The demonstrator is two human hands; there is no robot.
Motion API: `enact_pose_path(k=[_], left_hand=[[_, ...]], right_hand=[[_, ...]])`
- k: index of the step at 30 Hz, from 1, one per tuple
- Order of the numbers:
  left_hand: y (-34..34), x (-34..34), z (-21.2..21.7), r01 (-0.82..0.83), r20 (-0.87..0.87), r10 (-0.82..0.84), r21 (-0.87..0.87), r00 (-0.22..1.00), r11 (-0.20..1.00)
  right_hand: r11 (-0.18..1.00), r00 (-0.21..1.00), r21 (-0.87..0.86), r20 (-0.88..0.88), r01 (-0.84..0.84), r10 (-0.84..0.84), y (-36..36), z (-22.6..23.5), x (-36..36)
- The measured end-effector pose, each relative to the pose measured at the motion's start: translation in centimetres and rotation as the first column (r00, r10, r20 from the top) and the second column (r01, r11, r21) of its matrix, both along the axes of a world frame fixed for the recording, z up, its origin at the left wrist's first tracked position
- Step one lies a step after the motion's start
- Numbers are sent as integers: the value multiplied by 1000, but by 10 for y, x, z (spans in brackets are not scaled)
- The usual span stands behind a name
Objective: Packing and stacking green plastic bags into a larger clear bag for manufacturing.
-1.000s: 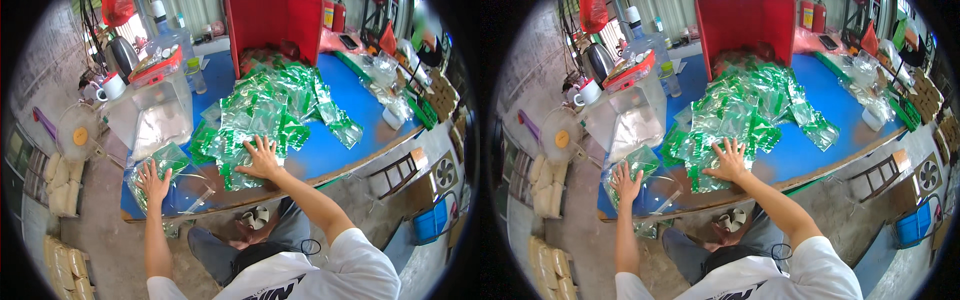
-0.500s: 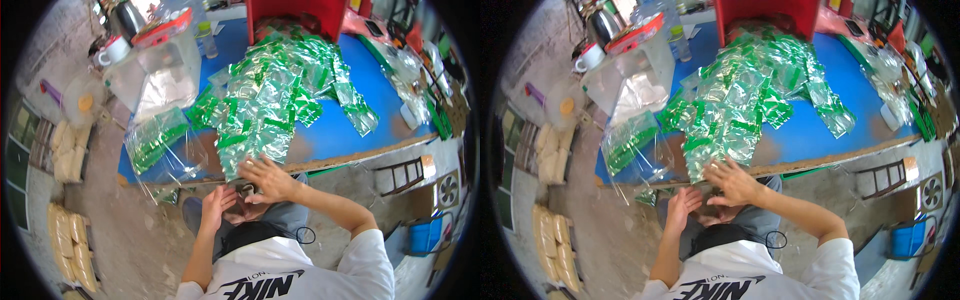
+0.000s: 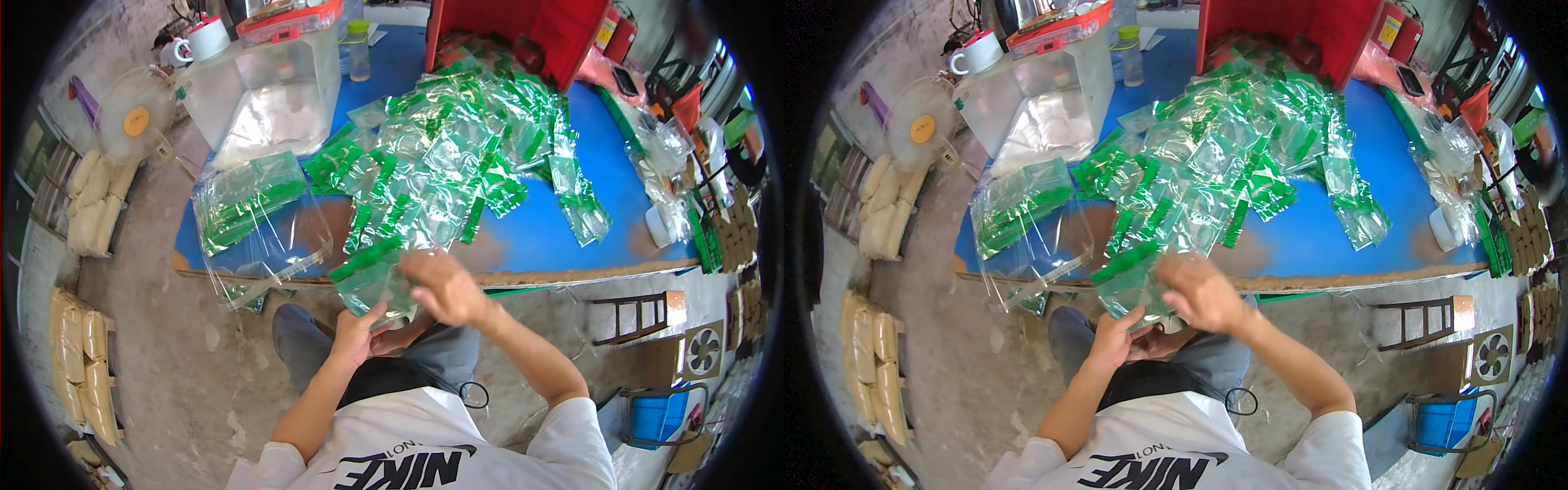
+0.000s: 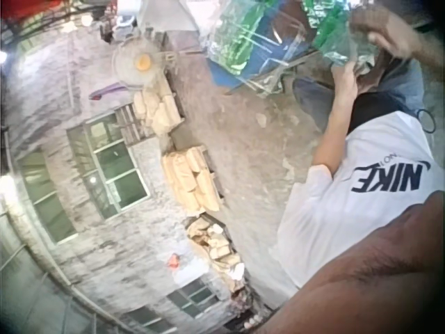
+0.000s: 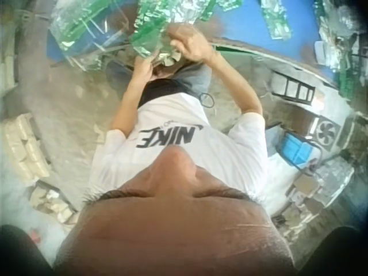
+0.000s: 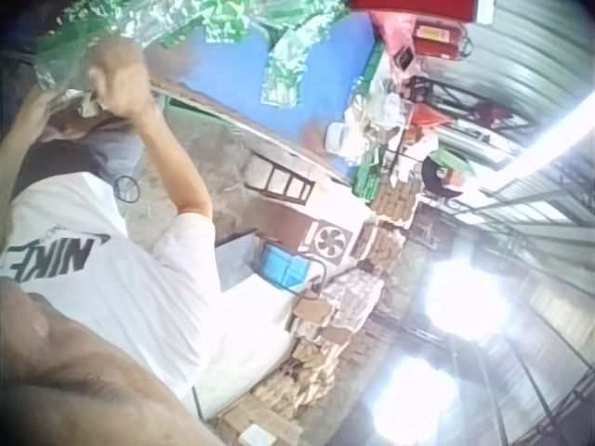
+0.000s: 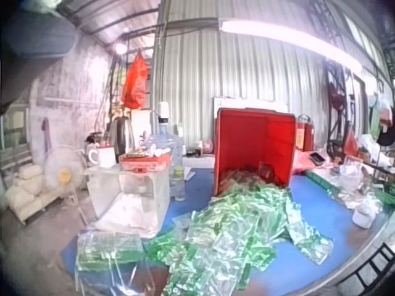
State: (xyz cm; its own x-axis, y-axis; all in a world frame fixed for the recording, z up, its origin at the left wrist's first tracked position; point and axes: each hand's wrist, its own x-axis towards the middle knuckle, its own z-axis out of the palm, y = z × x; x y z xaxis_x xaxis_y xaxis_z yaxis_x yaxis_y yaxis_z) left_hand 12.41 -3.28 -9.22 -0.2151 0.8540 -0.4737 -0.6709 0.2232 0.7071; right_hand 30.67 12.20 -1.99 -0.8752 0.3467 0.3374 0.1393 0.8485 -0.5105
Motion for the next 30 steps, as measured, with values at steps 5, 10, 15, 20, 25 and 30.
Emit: enact_pose_path(k=[5,10,15,20,25,30], left_hand=[[-9,4,12,-163,94,165,-31,982,986],[-14,12,0,-157,106,154,19,982,987],[-21,-7,12,-298,84,293,57,953,953],[-21,-9,24,-284,48,285,-29,957,958],[-32,-24,13,-216,-20,218,93,976,972],[-20,-32,8,-22,2,22,133,1000,991]], right_hand=[[914,963,332,54,233,-265,10,-12,6],[987,987,-158,159,-12,37,-12,-2,-15],[948,986,289,57,136,-159,7,-5,-41],[996,999,-83,-13,-41,41,0,-11,-41],[845,903,330,-68,421,-424,4,-20,-36],[943,995,-334,-88,9,-41,-7,-21,-44]])
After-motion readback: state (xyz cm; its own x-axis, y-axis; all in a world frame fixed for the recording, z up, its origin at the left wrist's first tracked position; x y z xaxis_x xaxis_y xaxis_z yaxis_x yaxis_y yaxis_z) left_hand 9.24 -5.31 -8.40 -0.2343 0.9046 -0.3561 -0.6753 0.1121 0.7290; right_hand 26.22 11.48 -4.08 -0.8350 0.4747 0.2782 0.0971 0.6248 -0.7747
